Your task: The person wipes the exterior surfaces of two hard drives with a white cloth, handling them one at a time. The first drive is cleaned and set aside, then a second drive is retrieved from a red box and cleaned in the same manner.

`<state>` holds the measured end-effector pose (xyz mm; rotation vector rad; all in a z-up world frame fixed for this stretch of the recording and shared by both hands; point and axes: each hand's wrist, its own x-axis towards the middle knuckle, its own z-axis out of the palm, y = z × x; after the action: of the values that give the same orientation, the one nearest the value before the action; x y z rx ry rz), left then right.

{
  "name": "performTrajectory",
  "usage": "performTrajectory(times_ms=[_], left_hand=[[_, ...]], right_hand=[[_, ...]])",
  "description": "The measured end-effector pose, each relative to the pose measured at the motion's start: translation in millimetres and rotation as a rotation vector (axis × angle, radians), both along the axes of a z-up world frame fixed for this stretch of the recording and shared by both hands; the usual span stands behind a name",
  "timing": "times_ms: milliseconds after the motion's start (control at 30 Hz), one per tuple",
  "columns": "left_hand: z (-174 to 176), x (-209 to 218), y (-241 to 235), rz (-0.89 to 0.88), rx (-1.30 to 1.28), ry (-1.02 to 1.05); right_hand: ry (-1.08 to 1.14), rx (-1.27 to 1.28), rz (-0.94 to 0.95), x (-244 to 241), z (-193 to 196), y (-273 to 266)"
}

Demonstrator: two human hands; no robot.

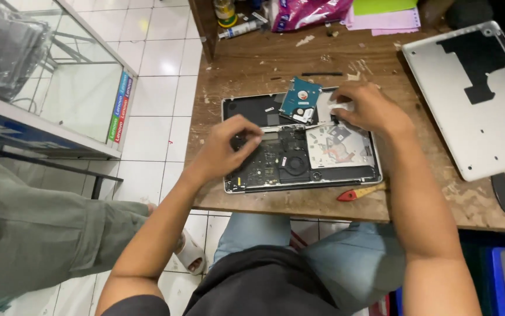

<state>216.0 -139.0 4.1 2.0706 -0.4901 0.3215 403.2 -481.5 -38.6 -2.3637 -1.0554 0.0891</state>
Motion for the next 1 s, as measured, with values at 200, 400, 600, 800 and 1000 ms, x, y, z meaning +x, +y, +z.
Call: performTrajectory(times_ms=[200, 400, 600, 800, 1000], left_hand=[[-11, 72, -26, -0.029, 0.335, 0.052], [-9, 102, -34, -0.082, 0.437, 0.166], [-24, 104, -34, -0.081, 0.396, 0.161], [-41, 105, -31, -0.071, 0.358, 0.096], [-49, 104, -30, -0.053, 0.385, 0.115]], right_hand=[[-0.055, 0.356, 0.159, -12, -4, 29], [-0.182, 0.217, 0.028, -10, -32, 44], [-0.040, 0.287, 0.145, -27, -9, 49], [-0.147, 0.228, 0.117, -28, -16, 59], [-0.291, 0.208, 0.014, -14, -54, 61]])
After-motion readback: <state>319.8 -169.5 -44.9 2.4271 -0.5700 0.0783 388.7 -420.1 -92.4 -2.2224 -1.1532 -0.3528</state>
